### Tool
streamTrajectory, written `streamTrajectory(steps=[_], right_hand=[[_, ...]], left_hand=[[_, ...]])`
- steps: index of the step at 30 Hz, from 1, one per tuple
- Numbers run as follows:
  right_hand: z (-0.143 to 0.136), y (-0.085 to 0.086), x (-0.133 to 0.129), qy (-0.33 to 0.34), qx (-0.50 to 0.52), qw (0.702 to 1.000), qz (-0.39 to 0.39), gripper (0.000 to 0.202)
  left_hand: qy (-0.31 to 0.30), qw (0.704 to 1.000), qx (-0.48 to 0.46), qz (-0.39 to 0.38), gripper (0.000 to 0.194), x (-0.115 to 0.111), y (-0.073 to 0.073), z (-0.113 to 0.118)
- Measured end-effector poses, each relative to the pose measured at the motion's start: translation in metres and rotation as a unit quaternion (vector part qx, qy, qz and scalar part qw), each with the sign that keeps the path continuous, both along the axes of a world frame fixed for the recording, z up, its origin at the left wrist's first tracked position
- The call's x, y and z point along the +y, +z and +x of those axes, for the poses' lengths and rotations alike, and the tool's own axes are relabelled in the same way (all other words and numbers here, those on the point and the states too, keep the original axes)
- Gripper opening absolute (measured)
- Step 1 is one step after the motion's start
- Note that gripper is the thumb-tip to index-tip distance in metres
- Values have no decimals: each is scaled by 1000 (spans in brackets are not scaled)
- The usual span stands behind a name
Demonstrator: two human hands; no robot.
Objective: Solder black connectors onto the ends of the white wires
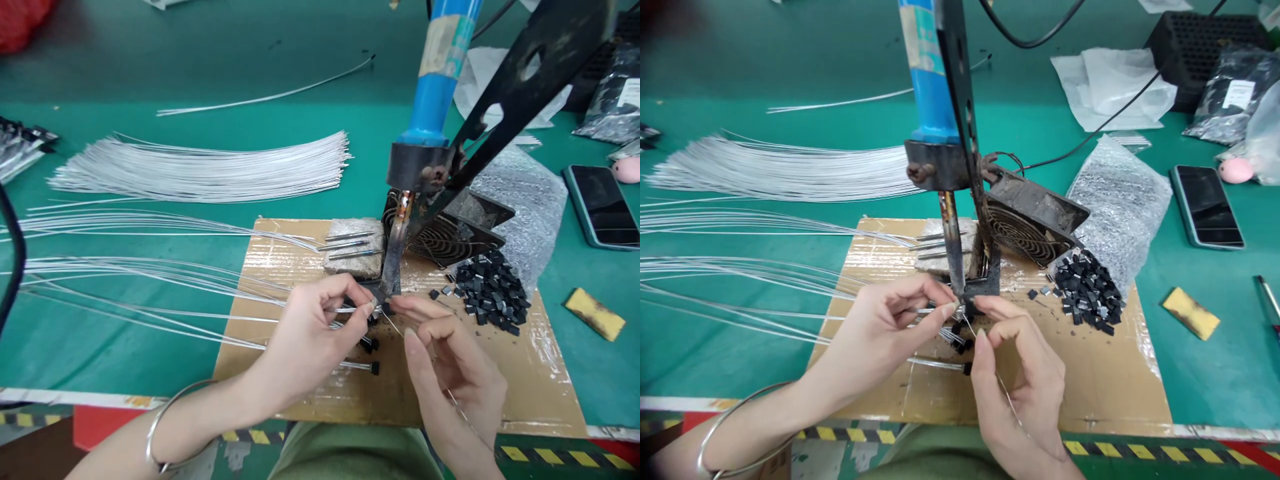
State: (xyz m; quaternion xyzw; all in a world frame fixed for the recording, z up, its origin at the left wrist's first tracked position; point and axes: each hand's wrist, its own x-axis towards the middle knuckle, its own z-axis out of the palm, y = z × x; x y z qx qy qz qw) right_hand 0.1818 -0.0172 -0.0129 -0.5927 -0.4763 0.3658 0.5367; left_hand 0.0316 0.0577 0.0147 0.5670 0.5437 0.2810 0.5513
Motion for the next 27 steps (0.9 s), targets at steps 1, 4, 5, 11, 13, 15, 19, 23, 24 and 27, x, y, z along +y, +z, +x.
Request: streamTrajectory(steps=[1, 4, 5, 11, 13, 15, 19, 23, 24, 27], right_hand=[[-2, 2, 0, -7, 17, 1000, -9, 18], [-6, 5, 1, -11, 37, 999, -25, 18], [-5, 5, 1, -11, 36, 999, -26, 18], [-2, 8, 6, -19, 56, 998, -38, 20], [-1, 8, 8, -19, 61, 997, -39, 20], [0, 7, 9, -19, 62, 997, -37, 20], [0, 5, 11, -18, 57, 998, -31, 20], [0, 7, 12, -16, 60, 998, -24, 21], [0, 7, 12, -17, 62, 998, -23, 21], [0, 9, 12, -16, 66, 997, -22, 20]], left_hand=[[3, 1000, -6, 1, 12, 0, 1, 0], [8, 1000, -12, 7, 11, 1, 2, 1], [8, 1000, -10, 9, 11, 2, 3, 2], [13, 1000, -19, 21, 9, 5, 3, 4], [13, 999, -21, 22, 9, 5, 3, 4], [12, 999, -23, 26, 9, 6, 3, 4], [10, 999, -27, 35, 10, 6, 4, 2], [14, 999, -22, 37, 9, 7, 6, 2], [13, 999, -19, 38, 9, 7, 7, 2], [9, 999, -11, 44, 10, 8, 9, 2]])
